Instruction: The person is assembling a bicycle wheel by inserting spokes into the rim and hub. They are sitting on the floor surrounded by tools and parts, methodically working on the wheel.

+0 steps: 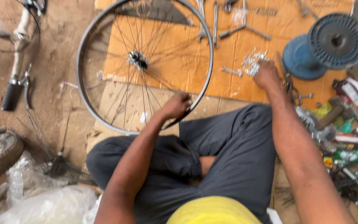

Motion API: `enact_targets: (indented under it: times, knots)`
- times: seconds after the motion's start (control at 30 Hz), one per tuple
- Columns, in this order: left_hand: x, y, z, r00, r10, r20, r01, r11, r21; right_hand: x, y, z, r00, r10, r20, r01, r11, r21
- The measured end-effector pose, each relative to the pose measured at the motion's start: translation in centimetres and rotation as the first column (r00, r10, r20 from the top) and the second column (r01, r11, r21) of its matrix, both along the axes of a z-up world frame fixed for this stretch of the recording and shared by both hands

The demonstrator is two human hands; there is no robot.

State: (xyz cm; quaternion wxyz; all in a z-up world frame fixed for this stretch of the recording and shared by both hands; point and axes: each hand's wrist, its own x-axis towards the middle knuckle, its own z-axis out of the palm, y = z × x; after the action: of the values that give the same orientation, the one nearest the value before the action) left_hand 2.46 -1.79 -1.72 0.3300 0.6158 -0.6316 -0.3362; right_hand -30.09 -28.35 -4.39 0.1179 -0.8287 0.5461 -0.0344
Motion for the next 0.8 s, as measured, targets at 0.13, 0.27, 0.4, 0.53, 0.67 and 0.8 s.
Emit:
enact_targets:
  times: [0.13, 0.27, 0.4, 0.53, 0.67, 0.8]
  knots:
    - [-1.0, 0.4, 1.3, 0.987, 0.065, 0.147, -0.106, 0.95, 0.295, 0.7, -0.6, -0.4, 0.983, -0.113, -0.144, 0.14, 0.97, 0.196]
    - [-0.1, 0.8, 3.2, 0.889, 0.141, -0.435, 0.113, 0.854, 0.508, 0.7, -1.2, -2.2, 0.995, 0.013, -0.1, -0.002, 0.994, 0.106]
    - [-0.9, 0.5, 5.1, 0.957, 0.141, -0.255, 0.002, 0.872, 0.489, -0.4, -2.9, -4.3, 0.994, 0.032, -0.102, -0.036, 0.999, -0.04]
    - [-1.5, 1.5, 5.5, 0.951, 0.188, -0.245, -0.017, 0.825, 0.565, -0.6, -3.7, -6.3, 0.995, -0.103, 0.017, 0.103, 0.994, -0.018]
    - [0.2, 2.1, 5.7, 0.889, 0.146, -0.435, 0.098, 0.866, 0.491, -0.7, -4.5, -6.1, 0.994, -0.097, 0.046, 0.103, 0.984, -0.145]
    - [-0.2, 3.9, 6.2, 0.963, 0.155, -0.222, -0.031, 0.877, 0.479, -2.0, -4.8, -4.7, 0.753, -0.428, 0.499, 0.333, 0.903, 0.271]
